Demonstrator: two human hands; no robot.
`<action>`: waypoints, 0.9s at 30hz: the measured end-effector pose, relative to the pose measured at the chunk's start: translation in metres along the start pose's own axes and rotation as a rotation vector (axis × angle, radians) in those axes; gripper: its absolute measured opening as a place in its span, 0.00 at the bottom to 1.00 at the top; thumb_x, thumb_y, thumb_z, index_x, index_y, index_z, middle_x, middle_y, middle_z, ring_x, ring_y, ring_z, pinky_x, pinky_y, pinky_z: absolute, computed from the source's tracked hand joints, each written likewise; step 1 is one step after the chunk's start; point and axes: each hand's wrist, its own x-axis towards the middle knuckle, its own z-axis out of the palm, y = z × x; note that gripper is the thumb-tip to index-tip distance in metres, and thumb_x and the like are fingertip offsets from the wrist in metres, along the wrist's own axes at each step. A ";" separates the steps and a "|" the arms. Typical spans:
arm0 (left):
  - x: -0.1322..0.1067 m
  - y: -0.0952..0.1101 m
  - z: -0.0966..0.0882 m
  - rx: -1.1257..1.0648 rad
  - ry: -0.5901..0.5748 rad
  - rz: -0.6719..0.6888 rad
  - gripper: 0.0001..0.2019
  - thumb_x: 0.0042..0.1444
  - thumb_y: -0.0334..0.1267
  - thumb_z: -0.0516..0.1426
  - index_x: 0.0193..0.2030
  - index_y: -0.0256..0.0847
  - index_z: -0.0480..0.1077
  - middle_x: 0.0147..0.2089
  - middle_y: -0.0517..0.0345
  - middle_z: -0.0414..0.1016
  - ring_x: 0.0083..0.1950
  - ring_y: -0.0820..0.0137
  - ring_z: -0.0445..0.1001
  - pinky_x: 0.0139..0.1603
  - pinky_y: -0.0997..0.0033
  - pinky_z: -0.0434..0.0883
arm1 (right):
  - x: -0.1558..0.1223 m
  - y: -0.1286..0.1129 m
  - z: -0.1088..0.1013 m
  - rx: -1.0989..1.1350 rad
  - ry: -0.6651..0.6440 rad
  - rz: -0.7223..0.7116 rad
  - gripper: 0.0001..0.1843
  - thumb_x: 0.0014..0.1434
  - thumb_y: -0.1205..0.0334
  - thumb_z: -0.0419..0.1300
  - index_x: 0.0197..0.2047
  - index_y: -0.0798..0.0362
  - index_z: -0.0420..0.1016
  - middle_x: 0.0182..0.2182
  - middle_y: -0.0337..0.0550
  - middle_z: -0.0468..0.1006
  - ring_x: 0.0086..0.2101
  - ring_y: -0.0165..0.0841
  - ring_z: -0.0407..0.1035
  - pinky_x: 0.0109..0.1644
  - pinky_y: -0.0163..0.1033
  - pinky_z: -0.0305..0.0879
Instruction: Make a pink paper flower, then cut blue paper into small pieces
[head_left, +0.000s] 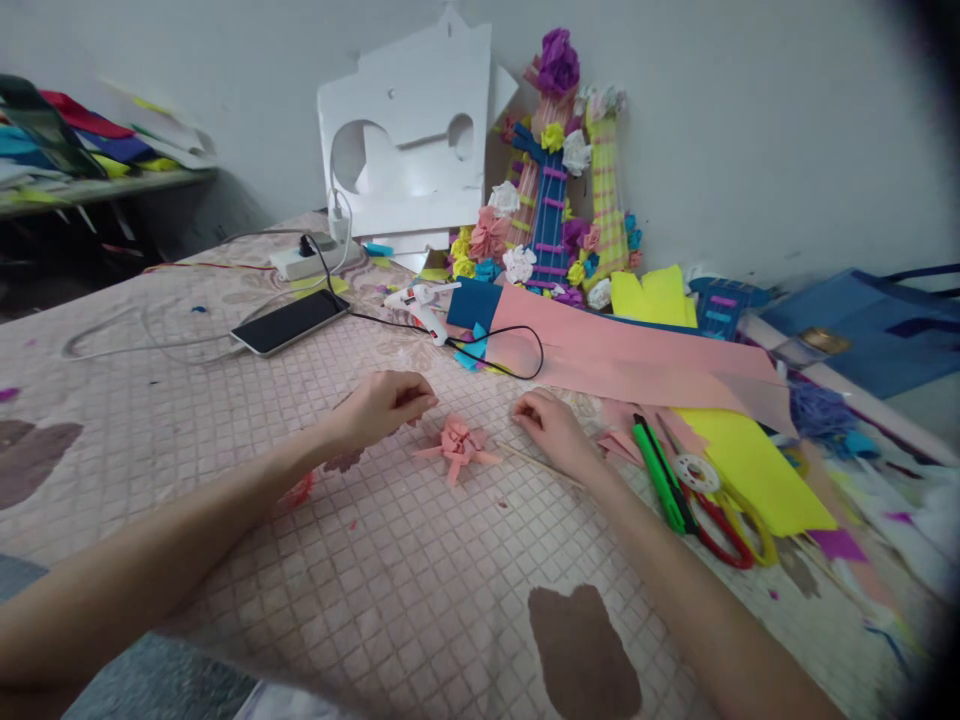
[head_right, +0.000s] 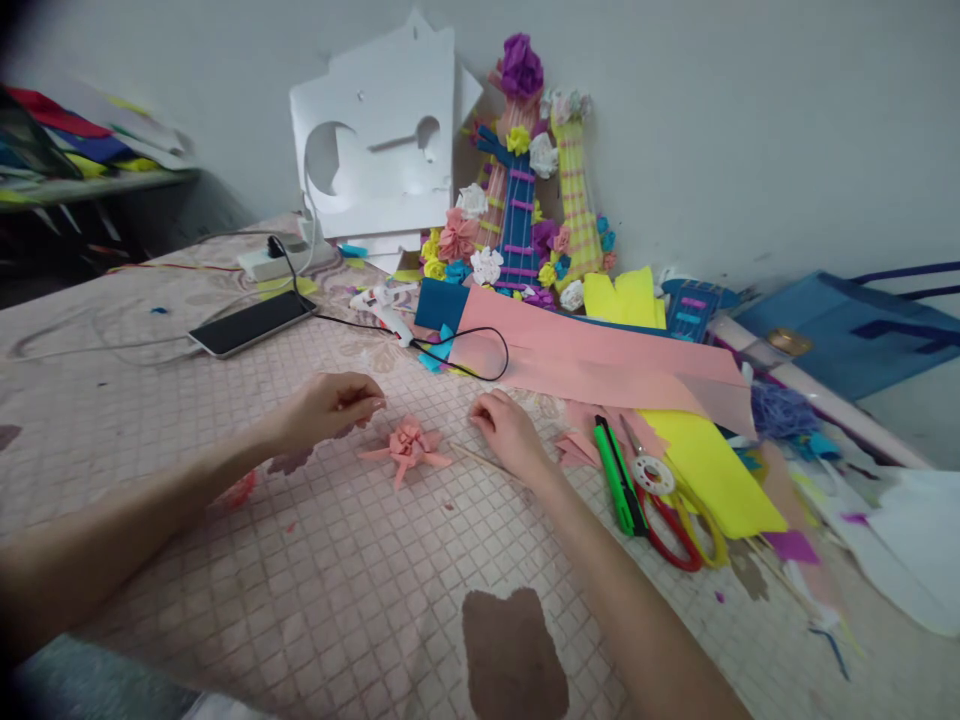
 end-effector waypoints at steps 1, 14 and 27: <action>0.000 0.000 0.000 0.016 -0.002 0.008 0.11 0.59 0.41 0.52 0.32 0.36 0.69 0.22 0.62 0.69 0.19 0.80 0.62 0.20 0.81 0.58 | 0.003 0.002 0.000 -0.002 0.015 0.006 0.06 0.54 0.70 0.54 0.28 0.51 0.67 0.29 0.39 0.70 0.32 0.32 0.66 0.37 0.37 0.61; 0.002 -0.005 0.001 0.095 -0.017 0.037 0.10 0.58 0.40 0.53 0.32 0.36 0.71 0.23 0.60 0.70 0.20 0.79 0.61 0.23 0.79 0.58 | -0.032 0.035 -0.065 -0.035 0.379 0.229 0.11 0.55 0.54 0.58 0.38 0.52 0.69 0.36 0.45 0.74 0.33 0.34 0.70 0.33 0.37 0.67; 0.006 -0.012 0.005 0.153 -0.027 0.075 0.11 0.56 0.41 0.53 0.31 0.37 0.73 0.23 0.62 0.66 0.24 0.76 0.62 0.26 0.78 0.58 | -0.025 0.051 -0.057 -0.590 -0.028 0.085 0.07 0.56 0.71 0.53 0.33 0.52 0.70 0.33 0.47 0.74 0.35 0.39 0.69 0.33 0.39 0.59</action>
